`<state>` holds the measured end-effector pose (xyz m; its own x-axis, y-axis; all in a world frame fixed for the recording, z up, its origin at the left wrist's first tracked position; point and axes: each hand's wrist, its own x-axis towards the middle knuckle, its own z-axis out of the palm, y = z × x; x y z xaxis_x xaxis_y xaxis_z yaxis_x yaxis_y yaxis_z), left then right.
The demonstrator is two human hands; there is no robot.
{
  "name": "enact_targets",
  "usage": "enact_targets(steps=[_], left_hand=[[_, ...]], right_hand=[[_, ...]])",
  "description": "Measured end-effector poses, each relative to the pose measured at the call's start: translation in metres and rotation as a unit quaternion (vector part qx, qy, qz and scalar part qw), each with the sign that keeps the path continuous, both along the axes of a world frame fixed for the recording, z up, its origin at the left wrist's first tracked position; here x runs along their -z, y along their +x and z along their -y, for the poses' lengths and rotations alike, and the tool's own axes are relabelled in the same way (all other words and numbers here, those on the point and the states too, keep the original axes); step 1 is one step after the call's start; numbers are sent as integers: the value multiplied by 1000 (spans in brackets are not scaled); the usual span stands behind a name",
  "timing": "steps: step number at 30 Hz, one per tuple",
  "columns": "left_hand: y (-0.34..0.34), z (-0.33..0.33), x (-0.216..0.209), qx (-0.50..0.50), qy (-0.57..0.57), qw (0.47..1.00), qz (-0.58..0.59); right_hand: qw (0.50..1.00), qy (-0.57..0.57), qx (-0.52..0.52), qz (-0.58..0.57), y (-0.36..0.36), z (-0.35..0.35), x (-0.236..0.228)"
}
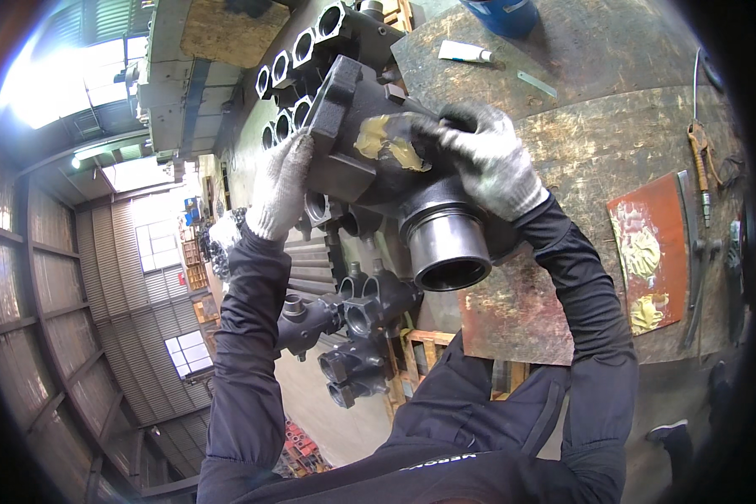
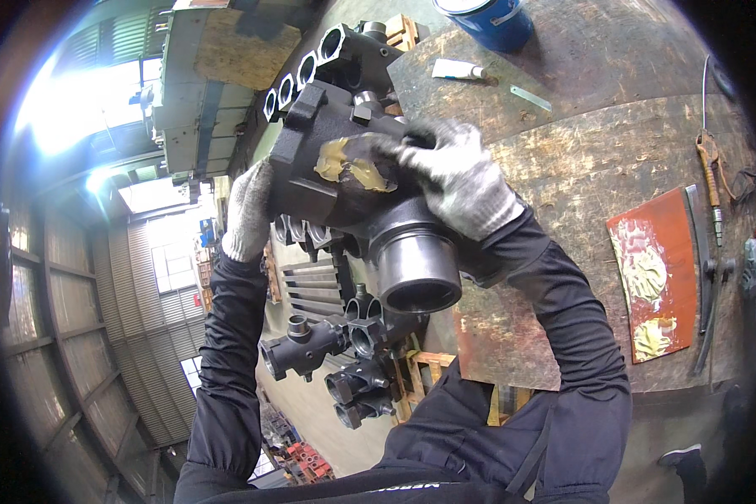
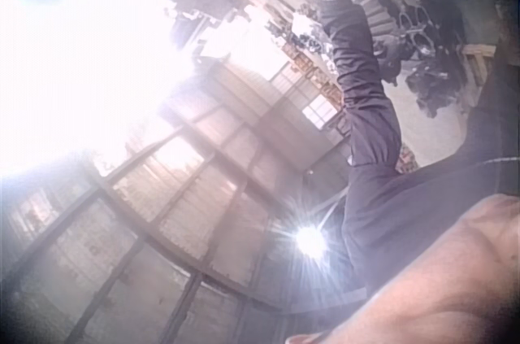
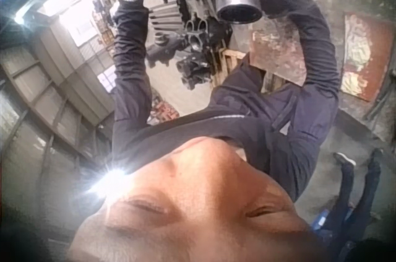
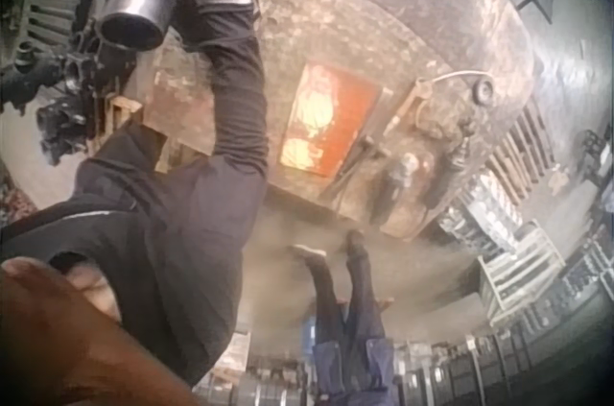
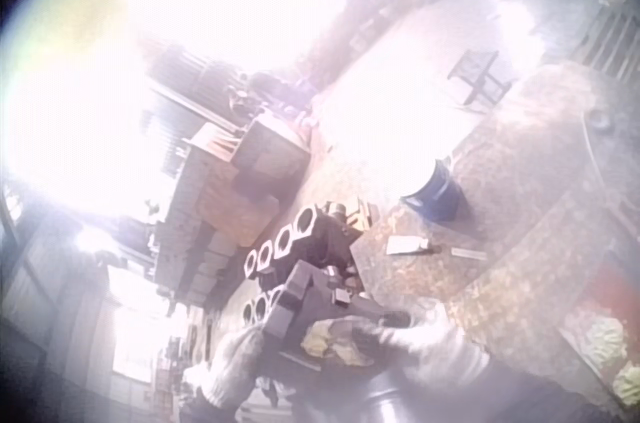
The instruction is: The person picks up a black metal exhaust manifold from a pallet and places it on a workbench. Using a putty knife, they scoop a yellow paste from a board and spread it along the flange and seams of the manifold. They rotate the manifold to coat multiple edges and then set it down on the bench.
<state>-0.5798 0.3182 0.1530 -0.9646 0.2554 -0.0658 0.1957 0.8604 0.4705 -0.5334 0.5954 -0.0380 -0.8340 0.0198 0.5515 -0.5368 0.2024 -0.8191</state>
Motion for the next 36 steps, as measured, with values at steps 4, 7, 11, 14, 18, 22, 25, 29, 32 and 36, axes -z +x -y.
enact_targets(steps=[4, 7, 11, 14, 18, 22, 25, 29, 32, 36], left_hand=[[1, 5, 2, 109, -72, 988, -85], [2, 3, 1, 49, -30, 998, -26], [0, -1, -2, -30, 44, 997, 62], [2, 2, 0, -28, 39, 998, 40], [3, 11, 3, 53, -58, 997, -10], [5, 15, 6, 32, -44, 998, -9], [8, 9, 4, 44, -50, 997, -28], [8, -5, -5, -35, 66, 994, 74], [10, -8, -7, -50, 74, 991, 98], [11, -2, -1, 26, -54, 998, -15]], right_hand=[[998, 23, 18, 50, -4, -6, 6], [999, 38, -14, 6, 7, -9, 7], [996, 88, -17, -26, 11, -9, 11], [999, 39, -19, 23, 6, -10, 17], [999, -4, -17, 34, 6, -8, 21], [997, 36, -34, 53, 15, -8, 20], [997, 35, -28, 58, 16, -14, 19], [998, 14, -25, 50, 17, -20, 17], [998, 49, -34, 24, 17, -17, 13], [993, 114, -15, 9, 24, -23, 8]])
